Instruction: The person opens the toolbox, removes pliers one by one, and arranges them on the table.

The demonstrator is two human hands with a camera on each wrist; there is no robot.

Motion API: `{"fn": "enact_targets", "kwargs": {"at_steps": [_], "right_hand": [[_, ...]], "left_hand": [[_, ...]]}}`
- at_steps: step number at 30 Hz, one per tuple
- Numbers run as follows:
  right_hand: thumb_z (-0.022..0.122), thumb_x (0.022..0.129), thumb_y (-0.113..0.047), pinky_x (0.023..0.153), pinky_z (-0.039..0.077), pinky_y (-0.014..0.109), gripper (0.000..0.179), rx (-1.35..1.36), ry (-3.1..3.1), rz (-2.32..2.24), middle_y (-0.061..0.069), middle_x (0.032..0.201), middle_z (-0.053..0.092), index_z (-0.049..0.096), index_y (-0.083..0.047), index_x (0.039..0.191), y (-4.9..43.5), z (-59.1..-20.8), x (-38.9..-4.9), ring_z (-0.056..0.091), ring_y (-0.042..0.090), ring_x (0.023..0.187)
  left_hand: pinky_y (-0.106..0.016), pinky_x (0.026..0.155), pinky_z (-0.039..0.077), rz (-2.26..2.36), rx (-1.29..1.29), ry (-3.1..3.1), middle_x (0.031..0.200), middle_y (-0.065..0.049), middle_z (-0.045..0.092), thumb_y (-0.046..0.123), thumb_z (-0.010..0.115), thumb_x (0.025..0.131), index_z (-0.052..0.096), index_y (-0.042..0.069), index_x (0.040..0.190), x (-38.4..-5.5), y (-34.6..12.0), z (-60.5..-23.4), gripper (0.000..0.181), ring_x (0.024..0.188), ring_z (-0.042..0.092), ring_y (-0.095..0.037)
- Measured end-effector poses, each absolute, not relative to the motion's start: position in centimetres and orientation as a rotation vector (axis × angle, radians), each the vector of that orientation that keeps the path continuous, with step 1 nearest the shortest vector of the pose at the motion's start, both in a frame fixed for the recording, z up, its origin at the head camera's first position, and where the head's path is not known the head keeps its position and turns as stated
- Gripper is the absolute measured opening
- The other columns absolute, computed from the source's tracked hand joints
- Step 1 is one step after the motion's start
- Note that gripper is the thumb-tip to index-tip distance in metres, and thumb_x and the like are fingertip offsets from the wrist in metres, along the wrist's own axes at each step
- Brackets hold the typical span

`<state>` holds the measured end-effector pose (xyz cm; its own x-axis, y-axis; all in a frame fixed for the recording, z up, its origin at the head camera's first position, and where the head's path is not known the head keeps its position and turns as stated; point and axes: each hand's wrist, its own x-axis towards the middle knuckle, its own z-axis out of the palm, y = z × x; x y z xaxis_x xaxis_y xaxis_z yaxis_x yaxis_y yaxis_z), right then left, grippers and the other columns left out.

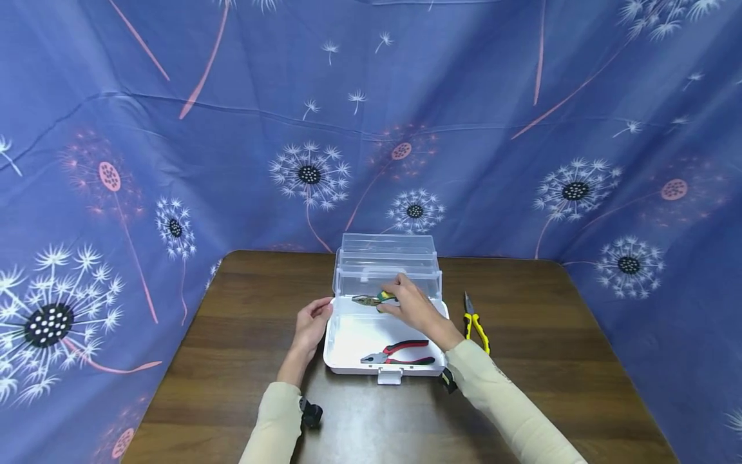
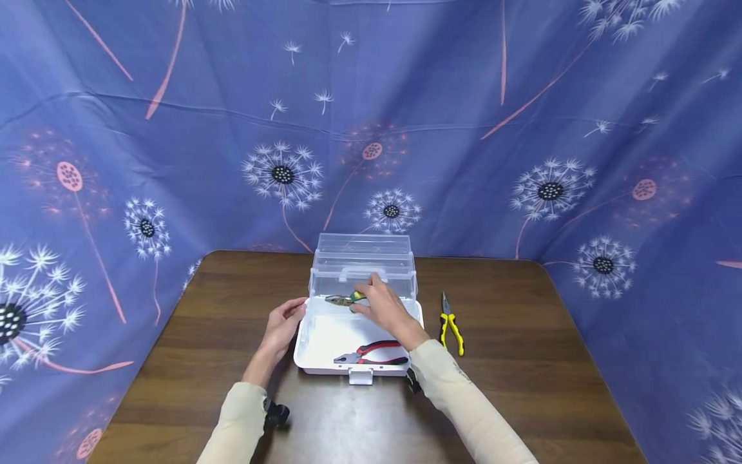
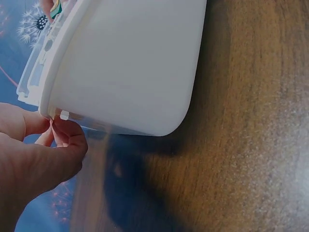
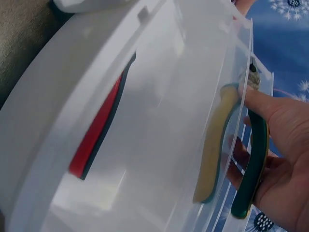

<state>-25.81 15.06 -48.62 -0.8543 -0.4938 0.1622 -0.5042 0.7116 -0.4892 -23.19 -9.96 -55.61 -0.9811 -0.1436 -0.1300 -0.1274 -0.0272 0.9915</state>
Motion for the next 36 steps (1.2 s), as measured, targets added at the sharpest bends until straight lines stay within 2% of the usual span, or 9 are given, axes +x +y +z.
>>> {"fn": "enact_targets", "kwargs": {"at_steps": [5, 8, 12, 17, 21, 23, 28, 31, 36], "right_hand": [[0.079, 0.093, -0.019, 0.067, 0.051, 0.033, 0.022, 0.909, -2.873, 0.830, 0.002, 0.092, 0.068, 0.074, -0.008, 0.111, 14.7, -48.4, -26.0, 0.058, 0.013, 0.075], [0.079, 0.092, -0.017, 0.062, 0.048, 0.031, 0.015, 0.960, -2.867, 0.850, -0.002, 0.083, 0.067, 0.073, -0.009, 0.104, 14.6, -48.3, -26.0, 0.056, 0.011, 0.068], [0.079, 0.092, -0.016, 0.061, 0.047, 0.028, 0.013, 1.007, -2.837, 0.829, -0.004, 0.082, 0.066, 0.072, -0.010, 0.100, 14.6, -48.4, -26.0, 0.053, 0.008, 0.067], [0.076, 0.095, -0.017, 0.057, 0.043, 0.026, 0.016, 0.985, -2.792, 0.917, -0.005, 0.080, 0.066, 0.074, -0.010, 0.109, 15.1, -48.6, -25.8, 0.049, 0.005, 0.061], [0.071, 0.099, -0.019, 0.051, 0.037, 0.025, 0.026, 0.878, -2.767, 1.050, 0.001, 0.077, 0.069, 0.072, -0.010, 0.124, 16.0, -48.2, -25.7, 0.041, 0.005, 0.050], [0.070, 0.100, -0.021, 0.050, 0.038, 0.026, 0.028, 0.800, -2.740, 1.125, 0.003, 0.079, 0.070, 0.072, -0.011, 0.126, 16.6, -47.8, -25.7, 0.042, 0.006, 0.050], [0.072, 0.098, -0.020, 0.058, 0.050, 0.031, 0.027, 0.628, -2.633, 1.254, 0.008, 0.097, 0.075, 0.073, -0.013, 0.125, 18.2, -46.9, -26.0, 0.059, 0.012, 0.066], [0.073, 0.098, -0.020, 0.063, 0.052, 0.034, 0.029, 0.566, -2.592, 1.303, 0.012, 0.106, 0.075, 0.073, -0.011, 0.126, 19.2, -46.6, -26.1, 0.063, 0.017, 0.073], [0.074, 0.097, -0.024, 0.063, 0.052, 0.032, 0.032, 0.412, -2.582, 1.383, 0.011, 0.103, 0.076, 0.073, -0.011, 0.126, 21.3, -46.5, -26.1, 0.065, 0.020, 0.074]], "left_hand": [[-0.016, 0.079, 0.046, -2.214, 0.299, -2.181, 0.116, -0.020, 0.066, 0.006, 0.060, 0.103, 0.062, -0.012, 0.129, -23.2, -10.0, -55.7, 0.032, 0.102, 0.058, -0.016], [-0.016, 0.080, 0.046, -2.208, 0.313, -2.184, 0.117, -0.019, 0.066, 0.007, 0.060, 0.103, 0.063, -0.011, 0.129, -23.1, -10.1, -55.6, 0.032, 0.103, 0.057, -0.016], [-0.017, 0.081, 0.046, -2.206, 0.319, -2.187, 0.117, -0.018, 0.066, 0.007, 0.060, 0.103, 0.064, -0.009, 0.129, -23.1, -10.1, -55.7, 0.031, 0.104, 0.058, -0.017], [-0.017, 0.082, 0.046, -2.212, 0.325, -2.182, 0.115, -0.017, 0.067, 0.006, 0.060, 0.103, 0.064, -0.008, 0.129, -23.1, -10.1, -55.9, 0.030, 0.102, 0.058, -0.016], [-0.018, 0.081, 0.047, -2.204, 0.332, -2.182, 0.113, -0.015, 0.067, 0.006, 0.060, 0.103, 0.065, -0.008, 0.127, -23.2, -10.1, -56.0, 0.029, 0.101, 0.058, -0.015], [-0.018, 0.081, 0.047, -2.206, 0.330, -2.180, 0.112, -0.015, 0.067, 0.005, 0.060, 0.102, 0.065, -0.008, 0.127, -23.2, -10.0, -56.0, 0.028, 0.100, 0.058, -0.015], [-0.018, 0.080, 0.047, -2.209, 0.313, -2.177, 0.112, -0.017, 0.067, 0.004, 0.059, 0.102, 0.065, -0.009, 0.127, -23.2, -9.9, -55.8, 0.029, 0.097, 0.058, -0.013], [-0.018, 0.080, 0.047, -2.198, 0.317, -2.182, 0.111, -0.016, 0.067, 0.004, 0.060, 0.102, 0.066, -0.008, 0.126, -23.2, -9.8, -55.7, 0.028, 0.096, 0.058, -0.012], [-0.018, 0.080, 0.047, -2.197, 0.333, -2.185, 0.108, -0.013, 0.068, 0.004, 0.060, 0.102, 0.067, -0.006, 0.125, -23.3, -9.7, -55.7, 0.026, 0.096, 0.058, -0.011]]}}
